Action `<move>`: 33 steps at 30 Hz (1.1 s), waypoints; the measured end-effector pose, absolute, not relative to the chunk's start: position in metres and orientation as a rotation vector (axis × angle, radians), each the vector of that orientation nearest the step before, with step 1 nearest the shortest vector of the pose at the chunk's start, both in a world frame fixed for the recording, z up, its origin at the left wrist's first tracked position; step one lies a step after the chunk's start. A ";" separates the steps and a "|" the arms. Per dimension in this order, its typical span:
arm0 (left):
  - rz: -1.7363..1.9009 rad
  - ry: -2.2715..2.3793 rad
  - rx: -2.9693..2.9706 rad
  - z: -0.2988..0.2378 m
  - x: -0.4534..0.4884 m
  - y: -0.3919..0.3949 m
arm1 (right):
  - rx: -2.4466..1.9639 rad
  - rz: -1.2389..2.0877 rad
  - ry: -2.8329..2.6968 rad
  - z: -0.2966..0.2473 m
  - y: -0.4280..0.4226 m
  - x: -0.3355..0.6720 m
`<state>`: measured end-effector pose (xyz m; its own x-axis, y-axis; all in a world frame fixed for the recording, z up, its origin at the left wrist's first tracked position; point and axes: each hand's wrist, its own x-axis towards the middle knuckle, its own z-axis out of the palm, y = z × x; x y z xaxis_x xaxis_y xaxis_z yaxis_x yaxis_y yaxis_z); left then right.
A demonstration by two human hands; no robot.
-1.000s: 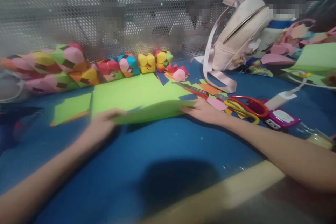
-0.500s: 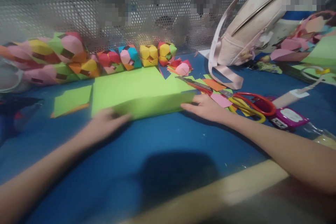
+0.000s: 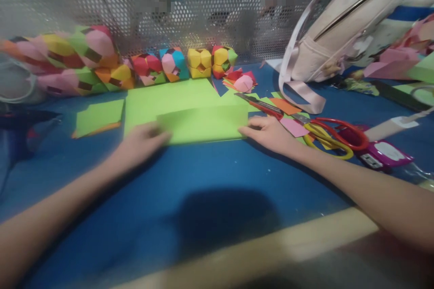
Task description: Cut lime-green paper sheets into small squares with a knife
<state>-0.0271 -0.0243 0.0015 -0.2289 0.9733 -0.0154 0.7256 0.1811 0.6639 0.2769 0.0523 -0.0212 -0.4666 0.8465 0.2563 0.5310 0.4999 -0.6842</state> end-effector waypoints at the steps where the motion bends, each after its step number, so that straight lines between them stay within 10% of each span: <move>1: 0.728 2.030 1.633 0.002 -0.027 -0.024 | -1.132 0.725 -2.169 -0.021 0.052 0.277; 33: 0.633 2.023 1.693 -0.002 -0.026 -0.022 | -1.186 0.767 -2.160 -0.021 0.049 0.277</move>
<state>-0.0255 -0.0216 -0.0022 -0.1657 0.9857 -0.0318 0.7919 0.1522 0.5914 0.2769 0.0494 -0.0211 -0.4568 0.8684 0.1930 0.5520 0.4468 -0.7040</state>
